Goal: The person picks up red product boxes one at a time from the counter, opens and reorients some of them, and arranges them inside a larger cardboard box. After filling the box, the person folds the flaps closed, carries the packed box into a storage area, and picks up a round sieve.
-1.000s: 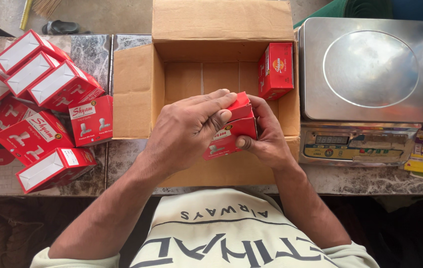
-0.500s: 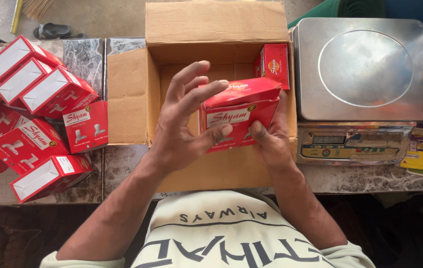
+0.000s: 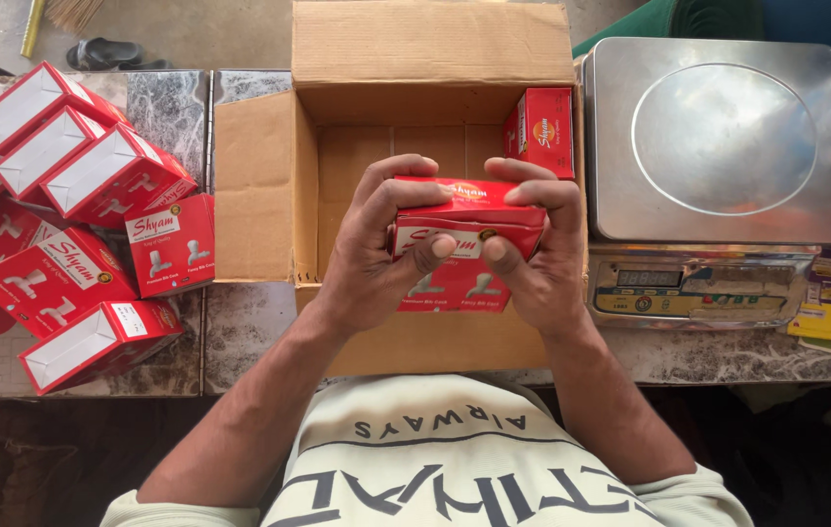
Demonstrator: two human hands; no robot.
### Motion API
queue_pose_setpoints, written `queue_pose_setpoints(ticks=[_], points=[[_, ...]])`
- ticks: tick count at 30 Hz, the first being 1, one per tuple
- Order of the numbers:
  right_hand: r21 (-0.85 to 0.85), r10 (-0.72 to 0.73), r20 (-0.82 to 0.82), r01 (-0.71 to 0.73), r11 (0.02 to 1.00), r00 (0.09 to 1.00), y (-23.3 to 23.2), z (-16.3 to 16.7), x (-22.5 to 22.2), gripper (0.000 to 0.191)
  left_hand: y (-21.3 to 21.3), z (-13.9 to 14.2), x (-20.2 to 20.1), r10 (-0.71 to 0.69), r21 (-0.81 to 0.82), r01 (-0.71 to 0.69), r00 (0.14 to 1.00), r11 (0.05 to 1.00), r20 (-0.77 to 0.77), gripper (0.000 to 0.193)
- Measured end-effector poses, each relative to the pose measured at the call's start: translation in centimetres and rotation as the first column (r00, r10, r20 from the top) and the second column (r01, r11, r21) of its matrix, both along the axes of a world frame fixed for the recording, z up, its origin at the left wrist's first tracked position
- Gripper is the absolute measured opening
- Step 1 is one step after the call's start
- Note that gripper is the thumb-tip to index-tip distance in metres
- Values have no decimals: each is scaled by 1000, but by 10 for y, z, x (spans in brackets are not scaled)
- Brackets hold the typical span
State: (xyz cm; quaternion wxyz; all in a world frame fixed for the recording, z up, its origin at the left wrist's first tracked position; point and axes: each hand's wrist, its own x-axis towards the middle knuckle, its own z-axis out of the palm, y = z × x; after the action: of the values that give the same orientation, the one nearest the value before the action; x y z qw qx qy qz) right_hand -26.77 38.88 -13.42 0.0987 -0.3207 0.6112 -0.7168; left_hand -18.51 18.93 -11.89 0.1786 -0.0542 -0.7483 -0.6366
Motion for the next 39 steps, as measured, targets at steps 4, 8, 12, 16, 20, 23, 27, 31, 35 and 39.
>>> queue_pose_setpoints(ticks=[4, 8, 12, 16, 20, 23, 27, 31, 35, 39], points=[[-25, -67, -17, 66, 997, 998, -1, 4, 3, 40, 3, -2, 2, 6, 72, -8, 999, 997, 38, 36], [-59, 6, -97, -12, 998, 995, 4, 13, 4, 45, 2, 1, 2, 9, 142, -6, 1000, 990, -19, 43], [-45, -51, -82, 47, 998, 995, 9, 14, 2, 34, 3, 4, 3, -58, 160, 68, 996, 985, -69, 52], [33, -123, -202, 132, 991, 972, 12, 8, -2, 33, 5, 2, 5, -103, 195, 110, 994, 975, -45, 43], [77, -115, -252, 138, 987, 961, 11, 9, -3, 32, 7, -5, 2, -85, 209, 88, 996, 974, -23, 38], [45, -50, -126, 56, 997, 991, 7, 14, -5, 37, 6, -11, -5, 27, 102, -16, 993, 995, -113, 36], [76, -33, 183, 19, 997, 983, 10, 17, -9, 65, -4, -22, -23, 371, -28, -381, 913, 924, -172, 31], [173, -188, 191, 156, 973, 963, 28, 9, -16, 61, -12, -41, -60, 588, -245, -592, 803, 768, -97, 35], [254, -303, 118, 266, 930, 946, 47, -5, -22, 49, 13, -64, -92, 549, -448, -540, 827, 713, -122, 39], [320, -380, -6, 362, 875, 925, 54, -16, -28, 36, 44, -81, -107, 403, -517, -321, 914, 793, 50, 56]])
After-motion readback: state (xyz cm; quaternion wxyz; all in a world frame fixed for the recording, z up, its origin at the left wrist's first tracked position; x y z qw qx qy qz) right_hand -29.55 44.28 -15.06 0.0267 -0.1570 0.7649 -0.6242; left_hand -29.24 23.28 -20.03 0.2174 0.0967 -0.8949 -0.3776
